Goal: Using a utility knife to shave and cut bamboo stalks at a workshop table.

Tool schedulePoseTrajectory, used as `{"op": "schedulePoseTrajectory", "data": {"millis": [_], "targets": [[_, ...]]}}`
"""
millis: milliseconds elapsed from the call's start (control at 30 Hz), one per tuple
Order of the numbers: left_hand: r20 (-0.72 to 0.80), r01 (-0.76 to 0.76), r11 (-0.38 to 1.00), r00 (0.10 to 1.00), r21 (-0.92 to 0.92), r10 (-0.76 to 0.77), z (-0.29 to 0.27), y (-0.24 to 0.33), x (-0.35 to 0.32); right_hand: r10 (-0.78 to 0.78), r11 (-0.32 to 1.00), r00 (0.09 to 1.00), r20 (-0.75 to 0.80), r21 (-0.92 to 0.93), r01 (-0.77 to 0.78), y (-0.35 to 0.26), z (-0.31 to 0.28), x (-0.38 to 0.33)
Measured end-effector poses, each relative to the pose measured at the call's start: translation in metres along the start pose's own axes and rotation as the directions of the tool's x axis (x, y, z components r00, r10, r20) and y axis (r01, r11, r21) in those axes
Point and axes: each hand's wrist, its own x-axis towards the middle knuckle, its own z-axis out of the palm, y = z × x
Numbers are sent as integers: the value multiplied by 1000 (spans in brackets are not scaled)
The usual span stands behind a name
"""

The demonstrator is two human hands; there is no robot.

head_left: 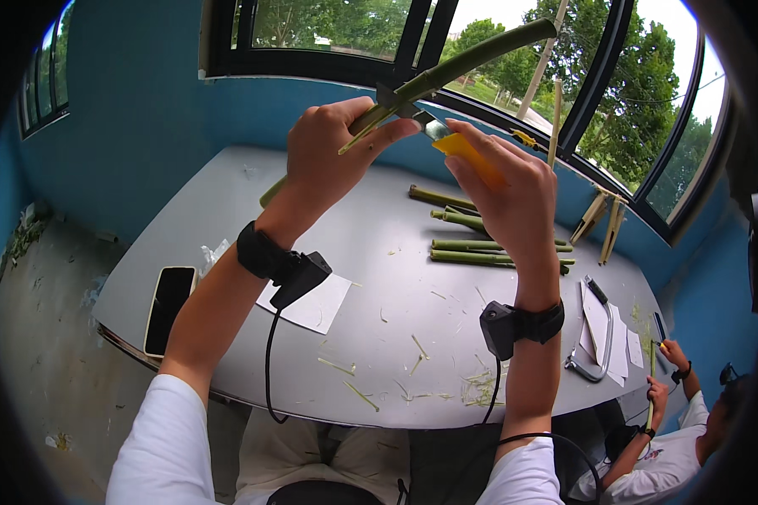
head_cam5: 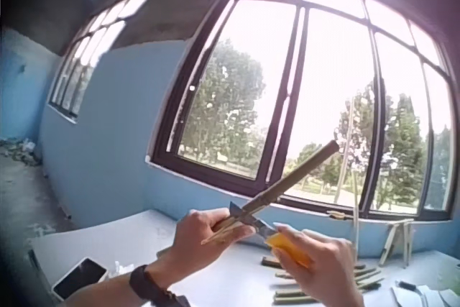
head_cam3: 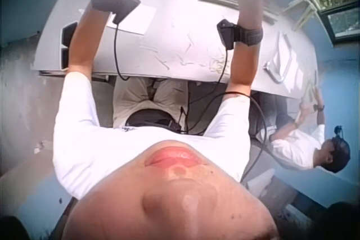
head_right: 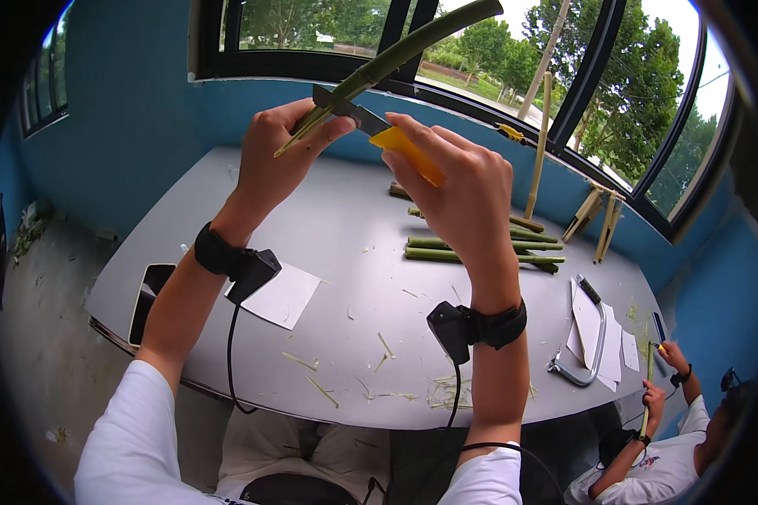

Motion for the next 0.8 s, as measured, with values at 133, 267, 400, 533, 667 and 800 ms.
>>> {"op": "schedulePoseTrajectory", "data": {"millis": [133,267,400,533,667,800], "targets": [[27,15,999,1000,-33,-14,-9,4,2,50,999,999,5,18,-50,-9,-2,0],[70,49,964,997,-263,-32,-9,20,-2,60,996,996,-60,73,-55,-16,-10,-9],[186,189,827,977,-530,-104,-17,37,-5,41,994,997,-69,108,-33,-18,-9,-10],[235,183,748,971,-638,-37,-14,37,-7,98,986,992,79,126,-108,-23,-23,-9],[265,217,703,963,-677,-42,-13,38,-8,97,988,991,88,110,-106,-23,-27,-8],[322,251,635,947,-731,-5,-18,43,-12,47,993,995,87,101,-56,-23,-38,-3]]}}
